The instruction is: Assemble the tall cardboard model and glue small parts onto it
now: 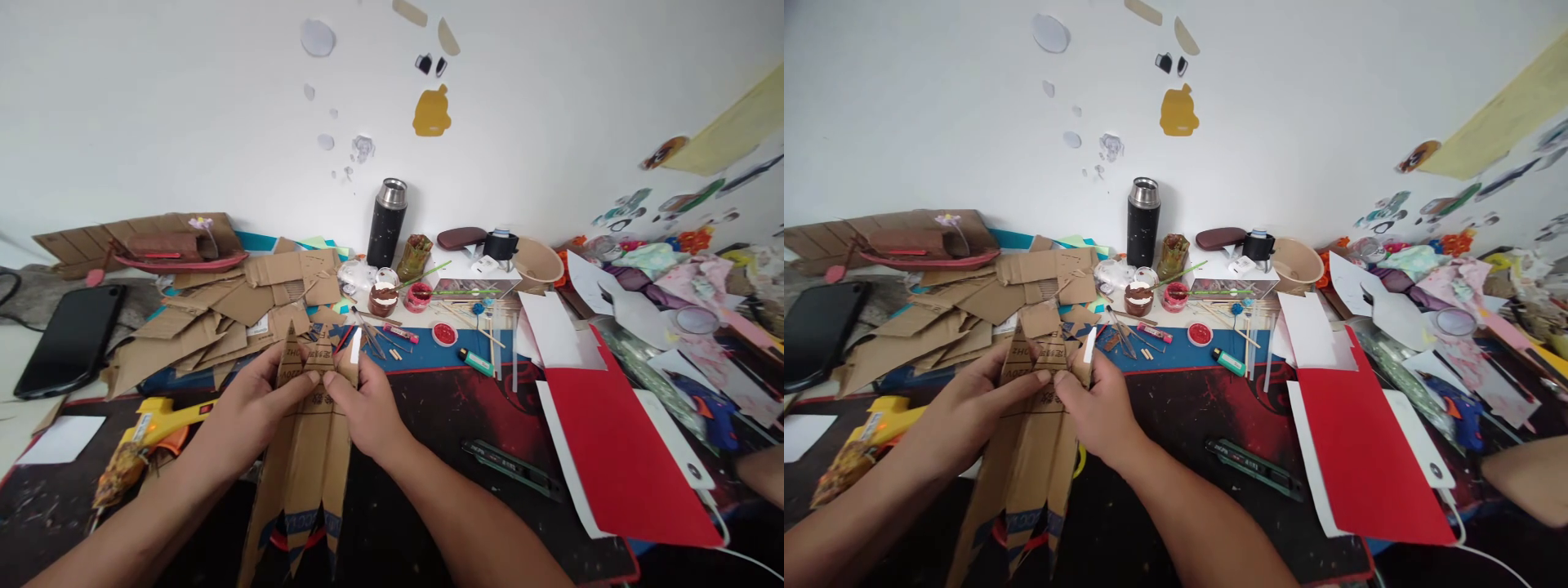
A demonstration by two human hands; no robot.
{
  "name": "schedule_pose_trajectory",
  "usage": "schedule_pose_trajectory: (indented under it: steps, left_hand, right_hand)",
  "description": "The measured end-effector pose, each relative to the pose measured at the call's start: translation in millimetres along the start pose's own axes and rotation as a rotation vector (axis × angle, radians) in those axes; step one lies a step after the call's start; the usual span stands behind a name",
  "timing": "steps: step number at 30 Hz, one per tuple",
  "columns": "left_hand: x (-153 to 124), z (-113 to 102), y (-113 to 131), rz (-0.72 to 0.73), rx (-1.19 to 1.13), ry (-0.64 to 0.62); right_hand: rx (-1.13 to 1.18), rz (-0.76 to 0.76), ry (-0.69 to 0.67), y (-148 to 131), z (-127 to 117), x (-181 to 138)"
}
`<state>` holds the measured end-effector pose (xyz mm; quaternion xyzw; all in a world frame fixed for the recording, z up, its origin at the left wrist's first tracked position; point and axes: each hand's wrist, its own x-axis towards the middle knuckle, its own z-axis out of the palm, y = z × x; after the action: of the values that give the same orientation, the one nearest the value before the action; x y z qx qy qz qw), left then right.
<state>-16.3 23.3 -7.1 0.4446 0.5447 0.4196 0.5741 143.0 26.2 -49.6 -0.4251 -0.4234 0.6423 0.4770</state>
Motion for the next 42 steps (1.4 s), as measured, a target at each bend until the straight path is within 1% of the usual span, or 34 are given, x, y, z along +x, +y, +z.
schedule_pose_trajectory:
  steps: [7,12,19,25,30,37,42]
  left_hand:
    - [0.6,1.5,0.0,0.013,0.019,0.009]
    - [2.7,1.3,-0.9,-0.04,-0.024,0.029]
    - [1.4,1.0,4.7,0.018,0.022,0.005]
    - [0.9,1.1,0.3,0.02,0.03,0.019]
    - [2.3,0.3,-2.1,-0.021,-0.014,0.018]
    - [2.7,3.2,6.7,-0.125,-0.043,0.048]
    - [1.5,1.5,4.2,-0.071,-0.079,0.048]
  right_hand:
    - [0.021,-0.009,-0.023,-4.5,2.3,0.5]
    - [0.054,0.031,0.001,-2.0,0.4,1.7]
    - [0.021,0.015,0.002,-0.8,0.2,2.2]
    - [0.009,0.005,-0.002,-4.9,1.8,1.7]
    - [-0.001,0.027,-0.003,-6.9,1.7,1.5]
    - [0.025,0.039,0.001,-3.6,-3.5,3.5]
    - [0.047,0.037,-0.016,-4.7,-3.3,2.9]
